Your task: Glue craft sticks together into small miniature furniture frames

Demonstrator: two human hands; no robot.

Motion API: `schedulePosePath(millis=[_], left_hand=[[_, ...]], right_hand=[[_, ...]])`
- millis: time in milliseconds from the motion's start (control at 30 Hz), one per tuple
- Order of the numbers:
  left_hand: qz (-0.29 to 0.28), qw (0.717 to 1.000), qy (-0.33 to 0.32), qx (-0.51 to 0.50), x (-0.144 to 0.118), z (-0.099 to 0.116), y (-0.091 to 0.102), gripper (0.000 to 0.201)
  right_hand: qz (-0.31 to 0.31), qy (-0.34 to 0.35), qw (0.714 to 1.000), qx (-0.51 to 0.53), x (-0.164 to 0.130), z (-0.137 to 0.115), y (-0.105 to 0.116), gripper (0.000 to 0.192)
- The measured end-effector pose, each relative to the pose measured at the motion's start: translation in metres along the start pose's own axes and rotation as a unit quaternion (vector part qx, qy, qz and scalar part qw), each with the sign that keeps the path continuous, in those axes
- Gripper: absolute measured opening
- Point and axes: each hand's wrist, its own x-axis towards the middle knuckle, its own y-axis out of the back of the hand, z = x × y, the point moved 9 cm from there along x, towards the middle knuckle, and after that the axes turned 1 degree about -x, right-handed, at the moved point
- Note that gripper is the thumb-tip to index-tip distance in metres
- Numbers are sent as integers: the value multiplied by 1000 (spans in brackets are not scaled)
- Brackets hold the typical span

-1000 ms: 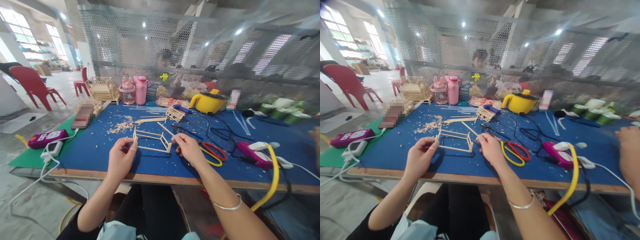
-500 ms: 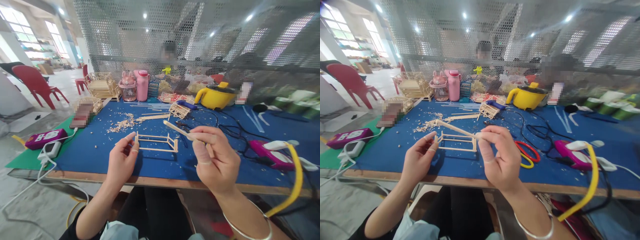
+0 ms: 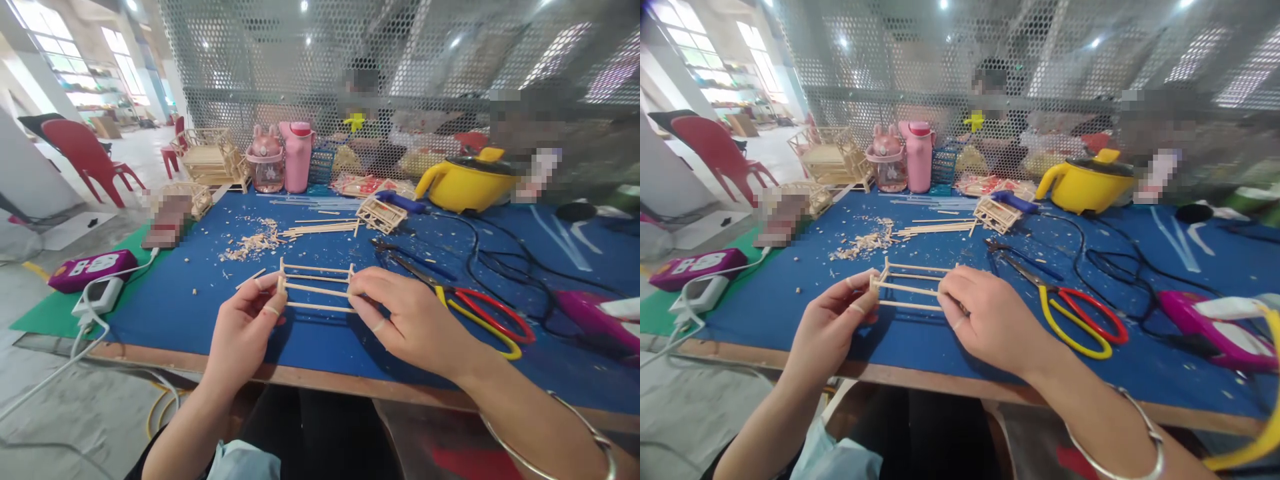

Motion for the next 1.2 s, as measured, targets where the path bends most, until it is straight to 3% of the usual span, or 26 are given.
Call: schedulePosePath(millis=[567,767,1100,1200], left_hand=[[-17,997,33,-60,0,-3,-2,29],[0,998,58,-30,1,-7,0,37],[-29,999,45,6,3,-8,-3,24],[-29,998,49,2,3,-9,-3,24]], right_hand=[[-16,18,999,23,2,1,-8,13],[-32,26,999,26,0,3,-14,12],[-13,24,998,48,-6,14,-14,7],[4,18,998,55,-10,20,-9,21]])
